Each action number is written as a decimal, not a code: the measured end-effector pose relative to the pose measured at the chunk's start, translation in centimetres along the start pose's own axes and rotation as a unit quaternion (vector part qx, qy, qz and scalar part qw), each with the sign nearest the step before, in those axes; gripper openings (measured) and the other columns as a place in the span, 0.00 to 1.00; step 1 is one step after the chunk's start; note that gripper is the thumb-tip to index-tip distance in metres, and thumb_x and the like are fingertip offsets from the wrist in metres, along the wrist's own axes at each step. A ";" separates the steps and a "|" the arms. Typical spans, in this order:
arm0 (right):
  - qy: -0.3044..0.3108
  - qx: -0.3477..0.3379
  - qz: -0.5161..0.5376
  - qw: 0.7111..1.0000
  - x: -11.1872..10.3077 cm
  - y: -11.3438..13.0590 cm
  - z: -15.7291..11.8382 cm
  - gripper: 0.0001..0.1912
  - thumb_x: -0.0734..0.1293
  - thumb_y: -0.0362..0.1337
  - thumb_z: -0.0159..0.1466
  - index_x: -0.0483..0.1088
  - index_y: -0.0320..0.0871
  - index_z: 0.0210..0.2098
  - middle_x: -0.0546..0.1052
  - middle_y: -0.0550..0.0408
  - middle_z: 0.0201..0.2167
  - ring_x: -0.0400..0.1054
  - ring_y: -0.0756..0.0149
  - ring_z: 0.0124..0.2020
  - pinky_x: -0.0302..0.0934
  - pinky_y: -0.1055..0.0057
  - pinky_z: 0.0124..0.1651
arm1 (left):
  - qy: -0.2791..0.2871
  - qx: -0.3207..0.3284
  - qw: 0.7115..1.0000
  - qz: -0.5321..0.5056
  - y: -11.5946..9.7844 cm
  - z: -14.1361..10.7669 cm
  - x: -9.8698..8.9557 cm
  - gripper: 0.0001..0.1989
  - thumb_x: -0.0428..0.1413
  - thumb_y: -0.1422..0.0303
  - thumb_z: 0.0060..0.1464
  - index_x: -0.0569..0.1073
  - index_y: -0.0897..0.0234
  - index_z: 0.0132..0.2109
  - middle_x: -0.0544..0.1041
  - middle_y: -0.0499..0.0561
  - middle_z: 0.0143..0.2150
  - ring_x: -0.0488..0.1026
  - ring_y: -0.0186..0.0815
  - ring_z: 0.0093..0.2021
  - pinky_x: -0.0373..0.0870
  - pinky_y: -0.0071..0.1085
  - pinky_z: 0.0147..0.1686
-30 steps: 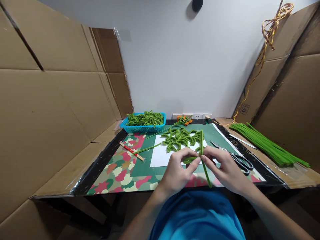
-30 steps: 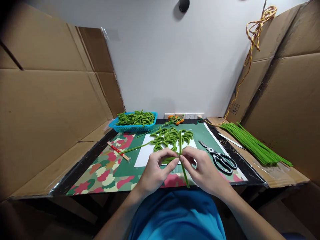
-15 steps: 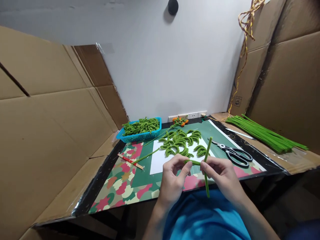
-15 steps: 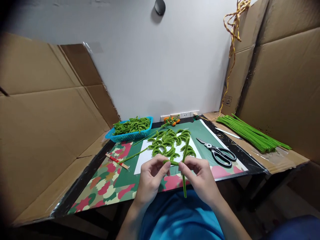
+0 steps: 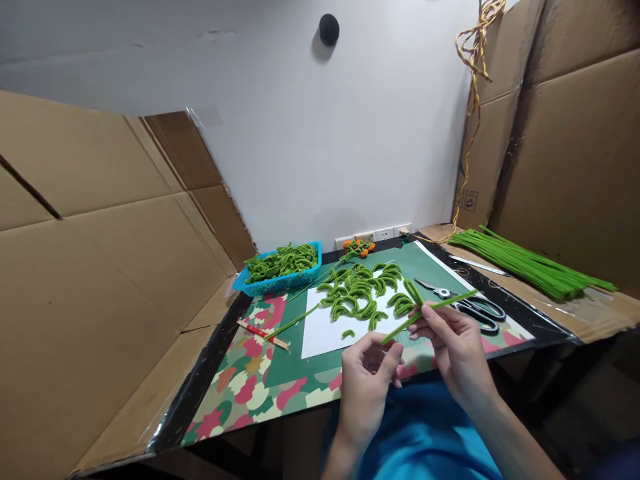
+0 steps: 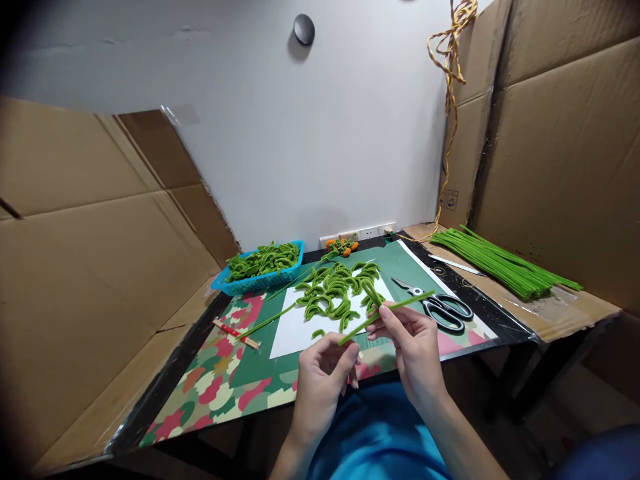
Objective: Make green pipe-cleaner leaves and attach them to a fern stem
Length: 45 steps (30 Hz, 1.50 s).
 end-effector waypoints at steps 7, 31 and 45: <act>0.041 0.055 0.048 0.997 0.4 -0.5 -0.4 0.12 0.80 0.44 0.62 0.83 0.42 0.38 0.84 0.51 0.26 0.81 0.58 0.25 0.78 0.67 0.27 | -0.084 0.005 0.996 -0.038 0.3 0.4 -0.3 0.22 0.69 0.50 0.57 0.78 0.66 0.40 0.79 0.49 0.28 0.71 0.28 0.18 0.62 0.20 0.14; 0.217 0.197 -0.053 0.955 0.6 -2.0 -0.9 0.19 0.85 0.50 0.54 0.83 0.39 0.27 0.81 0.52 0.19 0.72 0.66 0.19 0.69 0.72 0.24 | -0.107 0.016 0.994 0.010 0.7 0.7 -1.2 0.20 0.67 0.53 0.61 0.78 0.66 0.32 0.73 0.45 0.24 0.64 0.26 0.20 0.63 0.22 0.19; 0.090 0.208 0.020 0.974 -0.2 -2.0 -0.5 0.22 0.86 0.48 0.51 0.75 0.41 0.26 0.78 0.57 0.17 0.71 0.68 0.13 0.67 0.76 0.16 | 0.002 -0.037 0.994 -0.101 1.0 0.6 -0.5 0.22 0.64 0.48 0.62 0.71 0.63 0.41 0.81 0.51 0.28 0.79 0.37 0.19 0.68 0.23 0.12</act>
Point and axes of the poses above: each hand's wrist, its own z-axis towards the middle knuckle, its own x-axis out of the palm, y = z × x, the point moved 1 cm from there along z, towards the middle knuckle
